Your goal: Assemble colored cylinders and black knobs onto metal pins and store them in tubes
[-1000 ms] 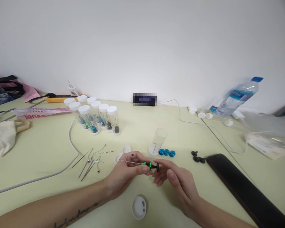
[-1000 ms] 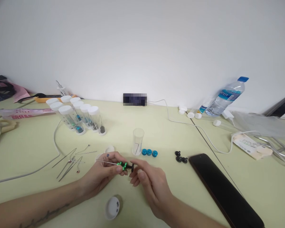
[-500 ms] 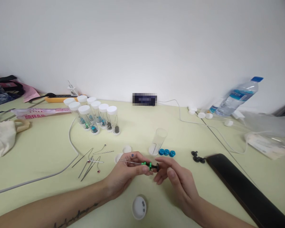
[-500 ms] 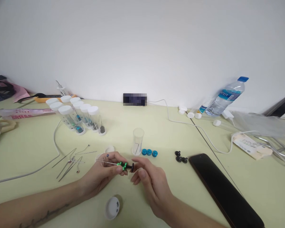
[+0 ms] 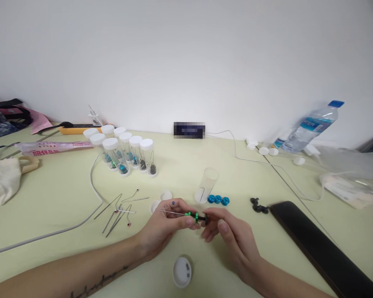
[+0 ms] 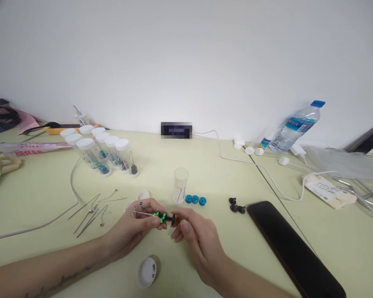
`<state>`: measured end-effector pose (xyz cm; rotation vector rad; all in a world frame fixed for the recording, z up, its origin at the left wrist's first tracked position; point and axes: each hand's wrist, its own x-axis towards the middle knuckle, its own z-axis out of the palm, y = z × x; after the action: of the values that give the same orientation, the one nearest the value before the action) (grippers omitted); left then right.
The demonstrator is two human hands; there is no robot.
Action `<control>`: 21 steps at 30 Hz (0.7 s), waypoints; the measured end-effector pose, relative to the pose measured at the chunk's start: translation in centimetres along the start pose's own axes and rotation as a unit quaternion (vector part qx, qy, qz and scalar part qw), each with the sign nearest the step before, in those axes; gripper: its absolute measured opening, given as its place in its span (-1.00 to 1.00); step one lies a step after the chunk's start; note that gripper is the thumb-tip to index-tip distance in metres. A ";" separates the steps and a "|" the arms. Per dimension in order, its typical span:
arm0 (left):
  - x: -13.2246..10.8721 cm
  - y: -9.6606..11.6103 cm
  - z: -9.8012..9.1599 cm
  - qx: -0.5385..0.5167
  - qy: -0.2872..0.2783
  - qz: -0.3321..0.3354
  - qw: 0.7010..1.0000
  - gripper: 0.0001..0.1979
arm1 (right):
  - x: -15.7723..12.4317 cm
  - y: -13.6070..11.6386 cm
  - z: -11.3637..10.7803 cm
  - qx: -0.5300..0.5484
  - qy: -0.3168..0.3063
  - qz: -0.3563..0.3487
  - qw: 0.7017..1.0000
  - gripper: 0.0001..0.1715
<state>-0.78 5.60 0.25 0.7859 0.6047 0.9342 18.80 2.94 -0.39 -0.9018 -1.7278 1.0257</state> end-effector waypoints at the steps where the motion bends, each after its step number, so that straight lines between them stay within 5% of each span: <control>1: 0.0 0.0 0.0 0.000 0.001 -0.001 1.000 -0.86 | 0.0 0.0 0.0 0.003 0.002 0.001 1.000 -0.67; 21: -0.1 0.0 -0.1 -0.001 0.005 -0.006 1.000 -0.86 | 0.0 -0.4 0.0 0.012 0.007 0.018 1.000 -0.67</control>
<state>-0.88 5.55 0.24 0.7751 0.6167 0.9277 18.74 2.80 -0.07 -0.9248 -1.6893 1.0589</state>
